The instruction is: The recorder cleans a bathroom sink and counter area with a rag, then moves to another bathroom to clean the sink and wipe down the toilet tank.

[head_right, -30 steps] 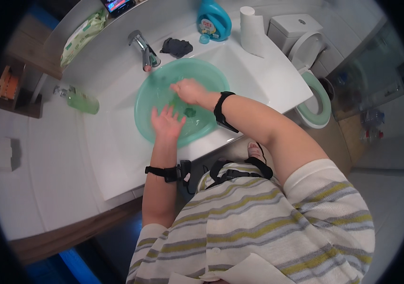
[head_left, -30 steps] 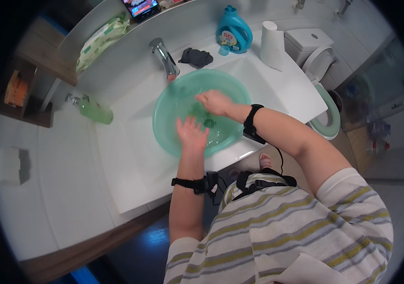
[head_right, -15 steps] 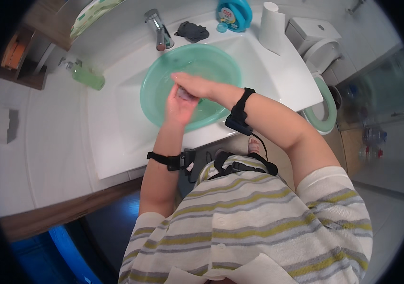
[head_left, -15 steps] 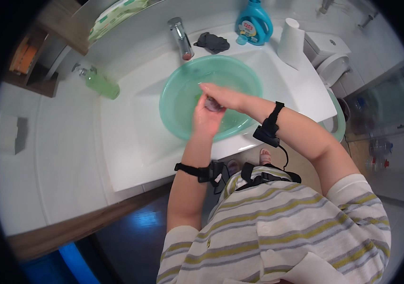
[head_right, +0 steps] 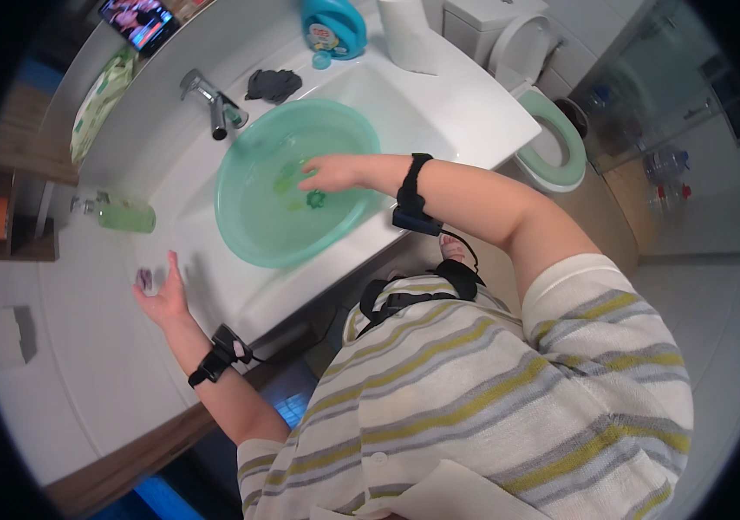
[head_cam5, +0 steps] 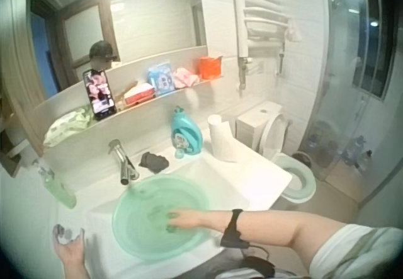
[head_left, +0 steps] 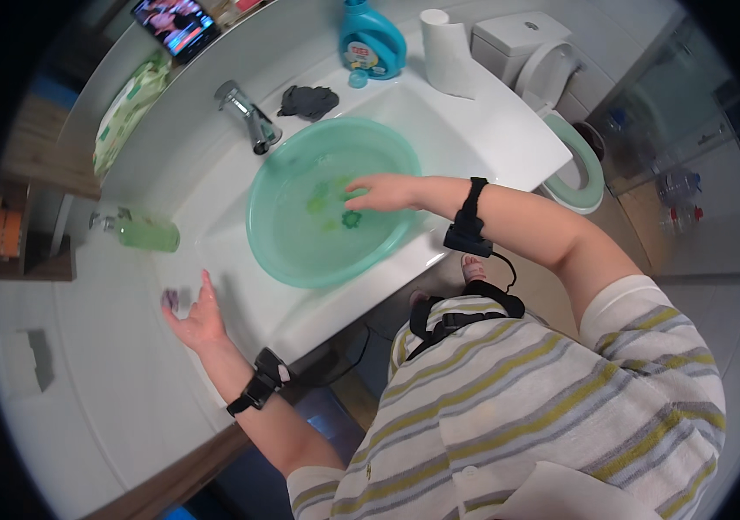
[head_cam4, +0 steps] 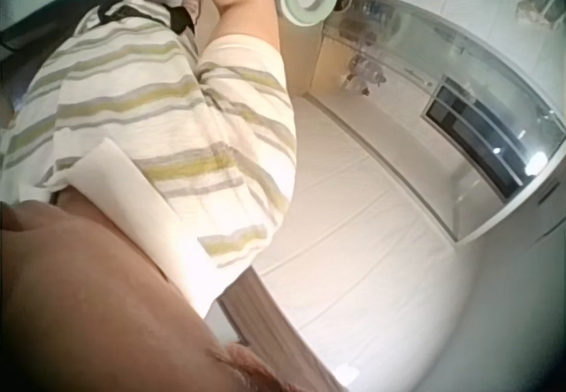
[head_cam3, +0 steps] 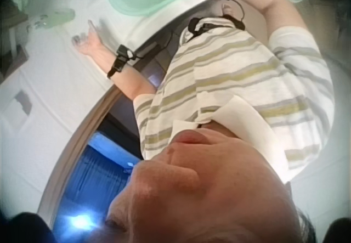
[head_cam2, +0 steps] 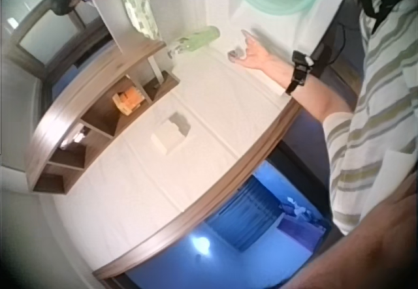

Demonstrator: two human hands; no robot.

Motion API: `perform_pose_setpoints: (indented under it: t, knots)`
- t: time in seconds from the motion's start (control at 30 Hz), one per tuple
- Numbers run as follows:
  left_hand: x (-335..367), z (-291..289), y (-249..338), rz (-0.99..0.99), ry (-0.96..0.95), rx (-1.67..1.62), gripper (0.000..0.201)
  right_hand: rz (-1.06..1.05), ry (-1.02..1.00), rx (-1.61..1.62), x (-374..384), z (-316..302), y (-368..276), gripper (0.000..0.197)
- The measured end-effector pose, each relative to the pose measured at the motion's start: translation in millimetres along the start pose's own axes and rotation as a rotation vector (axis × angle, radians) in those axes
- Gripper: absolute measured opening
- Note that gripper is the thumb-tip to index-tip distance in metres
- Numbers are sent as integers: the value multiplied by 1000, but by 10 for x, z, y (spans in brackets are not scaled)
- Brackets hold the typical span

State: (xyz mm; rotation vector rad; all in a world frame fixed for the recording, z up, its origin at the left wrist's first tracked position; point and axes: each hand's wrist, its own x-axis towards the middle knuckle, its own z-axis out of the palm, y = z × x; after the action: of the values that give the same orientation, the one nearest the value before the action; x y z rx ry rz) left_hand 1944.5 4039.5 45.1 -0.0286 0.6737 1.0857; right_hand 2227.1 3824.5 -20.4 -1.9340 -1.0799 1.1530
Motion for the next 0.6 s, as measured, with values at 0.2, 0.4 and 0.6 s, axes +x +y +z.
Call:
perform_pose_setpoints:
  t: [0.2,0.4,0.6]
  knots:
    - [5,-365,-935,-272,-238,770,52,-42,7,-226,-11,15,-64,55]
    - [-281,-267,-1493,-251,-399,1117,52,-280,-153,370,-125,-118,-175,48]
    - [-372,-219,-1604,-69,-360,1419,50,-38,9,-441,-399,-129,41,41]
